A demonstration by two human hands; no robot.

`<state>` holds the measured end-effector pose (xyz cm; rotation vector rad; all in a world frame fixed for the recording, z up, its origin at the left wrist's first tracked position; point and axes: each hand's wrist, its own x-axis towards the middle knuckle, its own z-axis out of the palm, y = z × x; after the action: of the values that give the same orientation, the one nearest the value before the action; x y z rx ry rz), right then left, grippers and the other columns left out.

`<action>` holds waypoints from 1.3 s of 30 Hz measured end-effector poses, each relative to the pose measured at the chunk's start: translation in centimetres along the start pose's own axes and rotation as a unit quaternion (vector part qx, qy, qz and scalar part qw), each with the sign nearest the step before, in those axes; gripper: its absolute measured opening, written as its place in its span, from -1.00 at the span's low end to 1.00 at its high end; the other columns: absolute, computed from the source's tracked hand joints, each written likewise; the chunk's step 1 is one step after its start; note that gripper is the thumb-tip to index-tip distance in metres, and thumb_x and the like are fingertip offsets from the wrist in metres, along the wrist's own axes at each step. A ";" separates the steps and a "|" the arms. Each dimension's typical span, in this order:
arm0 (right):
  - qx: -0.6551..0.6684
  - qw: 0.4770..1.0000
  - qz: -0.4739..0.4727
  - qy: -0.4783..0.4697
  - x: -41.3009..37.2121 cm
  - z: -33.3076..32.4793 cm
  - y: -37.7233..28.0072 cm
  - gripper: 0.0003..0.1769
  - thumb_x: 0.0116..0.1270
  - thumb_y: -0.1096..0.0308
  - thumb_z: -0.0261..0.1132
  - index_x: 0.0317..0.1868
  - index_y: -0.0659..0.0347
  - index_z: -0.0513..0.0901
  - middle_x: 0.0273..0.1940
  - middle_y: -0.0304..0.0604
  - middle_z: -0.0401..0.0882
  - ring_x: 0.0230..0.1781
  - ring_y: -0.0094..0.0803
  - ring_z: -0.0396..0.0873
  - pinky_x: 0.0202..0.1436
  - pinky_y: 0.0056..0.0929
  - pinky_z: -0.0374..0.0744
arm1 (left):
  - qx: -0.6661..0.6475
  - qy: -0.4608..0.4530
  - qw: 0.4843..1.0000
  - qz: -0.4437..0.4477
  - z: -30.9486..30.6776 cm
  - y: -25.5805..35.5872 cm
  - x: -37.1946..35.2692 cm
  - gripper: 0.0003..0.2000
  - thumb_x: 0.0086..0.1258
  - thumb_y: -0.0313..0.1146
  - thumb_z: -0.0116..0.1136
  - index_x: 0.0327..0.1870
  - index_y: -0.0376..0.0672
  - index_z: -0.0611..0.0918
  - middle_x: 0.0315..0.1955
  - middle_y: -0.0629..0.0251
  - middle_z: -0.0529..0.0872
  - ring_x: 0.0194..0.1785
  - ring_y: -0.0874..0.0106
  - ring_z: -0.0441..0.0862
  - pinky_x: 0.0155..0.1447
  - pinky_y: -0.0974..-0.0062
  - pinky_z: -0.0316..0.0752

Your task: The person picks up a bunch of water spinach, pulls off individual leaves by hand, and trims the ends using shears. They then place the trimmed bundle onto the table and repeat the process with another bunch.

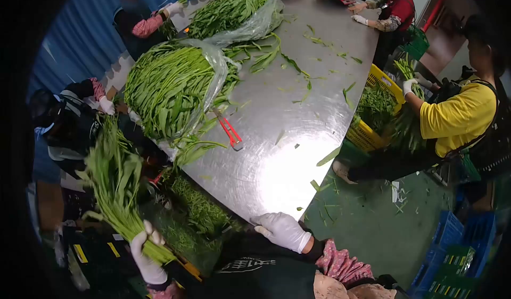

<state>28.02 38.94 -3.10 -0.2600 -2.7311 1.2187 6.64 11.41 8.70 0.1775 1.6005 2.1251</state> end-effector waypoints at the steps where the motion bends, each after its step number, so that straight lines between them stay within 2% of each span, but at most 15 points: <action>1: 0.042 0.999 0.008 0.006 0.5 0.4 -0.7 -0.59 0.42 0.18 0.28 0.15 0.24 0.65 -0.17 0.04 0.73 -0.19 -0.13 0.71 -0.07 -0.29 0.63 | 0.026 0.027 0.998 0.055 3.5 0.1 1.1 -0.79 0.33 -0.39 0.07 -0.13 -0.34 0.54 -0.43 0.27 0.55 -0.46 0.47 0.53 -0.35 0.51 0.45; 3: 0.123 0.992 0.026 0.017 1.4 0.9 -2.3 -0.54 0.46 0.15 0.26 0.23 0.26 0.59 -0.14 0.00 0.73 -0.18 -0.22 0.72 -0.03 -0.34 0.63 | 0.135 0.014 0.990 0.049 7.1 -0.9 3.4 -0.83 0.17 -0.62 0.19 -0.20 -0.32 0.58 -0.41 0.21 0.63 -0.42 0.39 0.64 -0.29 0.47 0.56; 4: 0.355 0.926 0.129 -0.024 1.6 1.3 -2.8 -0.36 0.49 0.08 0.26 0.42 0.29 0.38 0.09 -0.05 0.67 0.01 -0.37 0.66 0.16 -0.37 0.57 | 0.247 -0.019 0.968 0.025 8.2 -2.9 4.7 -0.76 0.18 -0.59 0.23 -0.11 -0.30 0.60 -0.37 0.19 0.68 -0.42 0.35 0.65 -0.26 0.46 0.57; 6: 0.616 0.778 0.116 0.043 2.9 1.5 -3.9 -0.28 0.49 0.06 0.26 0.48 0.28 0.27 0.23 -0.08 0.56 0.15 -0.40 0.57 0.27 -0.34 0.51 | 0.450 -0.132 0.830 0.302 13.9 -4.3 5.5 -0.34 0.15 -0.39 0.35 0.33 -0.28 0.41 -0.31 0.12 0.67 -0.39 0.24 0.71 -0.28 0.38 0.62; 9: 0.788 0.589 0.150 0.095 2.8 3.1 -0.9 -0.27 0.52 0.02 0.19 0.53 0.14 0.16 0.39 -0.12 0.38 0.37 -0.31 0.39 0.44 -0.20 0.39 | 0.754 -0.216 0.570 0.245 17.6 -13.9 4.7 -0.23 0.19 -0.22 0.29 0.44 -0.27 0.31 -0.36 0.23 0.60 -0.46 0.32 0.68 -0.40 0.35 0.58; 11: 0.843 0.468 0.239 0.114 1.9 5.6 2.9 -0.30 0.55 -0.01 0.11 0.55 0.05 0.13 0.44 -0.14 0.32 0.44 -0.27 0.33 0.49 -0.15 0.36 | 0.728 -0.233 0.590 0.260 17.0 -21.0 4.4 -0.33 0.27 -0.21 0.18 0.41 -0.26 0.34 -0.37 0.24 0.59 -0.47 0.32 0.67 -0.42 0.39 0.56; 14: 0.847 0.471 0.217 0.113 0.3 4.8 1.9 -0.38 0.58 0.06 0.09 0.51 0.09 0.19 0.39 -0.16 0.39 0.39 -0.32 0.40 0.47 -0.22 0.40 | 0.782 -0.221 0.529 0.244 17.6 -21.2 2.2 -0.39 0.28 -0.26 0.11 0.38 -0.29 0.39 -0.42 0.24 0.59 -0.47 0.24 0.65 -0.41 0.33 0.54; 21: 0.887 0.389 0.248 0.012 -1.4 3.3 5.1 -0.52 0.56 0.20 0.17 0.41 0.10 0.36 0.24 -0.22 0.54 0.20 -0.41 0.56 0.29 -0.28 0.55 | 0.667 -0.314 0.658 0.154 18.2 -19.5 2.2 -0.30 0.18 -0.09 0.24 0.28 -0.39 0.43 -0.37 0.04 0.63 -0.38 0.09 0.64 -0.32 0.16 0.51; 23: 0.902 0.366 0.223 -0.042 -2.2 4.4 7.9 -0.55 0.56 0.21 0.17 0.37 0.12 0.40 0.21 -0.20 0.57 0.14 -0.40 0.60 0.23 -0.25 0.59 | 0.640 -0.416 0.638 0.103 18.8 -16.6 3.1 -0.31 0.13 0.17 0.31 0.01 -0.35 0.51 -0.25 -0.07 0.67 -0.12 -0.02 0.65 0.02 0.11 0.52; 25: 0.881 0.388 0.260 -0.070 -2.6 3.7 8.1 -0.57 0.54 0.18 0.20 0.30 0.16 0.46 0.12 -0.16 0.62 0.04 -0.33 0.65 0.12 -0.24 0.64 | 0.646 -0.425 0.633 -0.029 20.5 -14.5 3.3 -0.23 0.20 0.17 0.29 0.17 -0.40 0.47 -0.05 -0.19 0.65 0.11 -0.08 0.60 0.20 0.14 0.49; 28: 0.868 0.380 0.281 -0.148 -1.7 -2.3 5.5 -0.55 0.50 0.19 0.24 0.29 0.20 0.46 0.07 -0.13 0.64 0.01 -0.29 0.65 0.12 -0.26 0.61 | 0.639 -0.396 0.658 0.041 20.8 -14.4 2.6 -0.03 0.26 0.17 0.23 0.47 -0.46 0.17 0.04 -0.15 0.65 -0.01 -0.01 0.69 0.08 0.13 0.58; 31: 0.813 0.501 0.288 -0.065 -1.4 -4.7 5.8 -0.56 0.49 0.28 0.22 0.31 0.22 0.44 0.09 -0.14 0.63 0.04 -0.31 0.63 0.16 -0.28 0.58 | 0.613 -0.306 0.717 0.125 21.9 -16.1 0.7 -0.06 0.29 0.13 0.24 0.48 -0.44 0.16 0.20 -0.21 0.54 0.13 0.00 0.64 0.14 0.17 0.57; 35: 0.752 0.608 0.250 0.053 -0.7 -7.8 5.7 -0.53 0.43 0.42 0.21 0.33 0.23 0.45 0.14 -0.19 0.59 0.03 -0.40 0.61 0.10 -0.41 0.58 | 0.578 -0.239 0.779 0.031 26.0 -15.7 -0.7 -0.10 0.29 0.13 0.25 0.49 -0.32 0.21 0.36 -0.17 0.35 0.34 0.00 0.46 0.26 0.21 0.50; 36: 0.782 0.584 0.219 0.005 -0.6 -8.0 7.0 -0.54 0.41 0.49 0.22 0.31 0.27 0.48 0.11 -0.19 0.60 0.02 -0.45 0.62 -0.04 -0.53 0.61 | 0.559 -0.231 0.796 -0.005 27.5 -14.5 -0.4 -0.10 0.24 0.18 0.26 0.47 -0.26 0.26 0.39 -0.15 0.27 0.41 -0.07 0.32 0.38 0.06 0.34; 39: 0.785 0.559 0.265 0.016 0.4 -9.0 8.5 -0.57 0.42 0.51 0.20 0.28 0.31 0.50 0.07 -0.18 0.63 -0.02 -0.47 0.63 -0.19 -0.59 0.64 | 0.662 -0.171 0.698 0.213 28.9 -15.6 0.5 -0.08 0.19 0.25 0.24 0.45 -0.24 0.30 0.41 -0.20 0.21 0.46 -0.16 0.15 0.46 -0.09 0.08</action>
<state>30.23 51.19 -3.47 -0.7501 -0.5162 2.9787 21.58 40.14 3.06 1.3871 2.6273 0.5873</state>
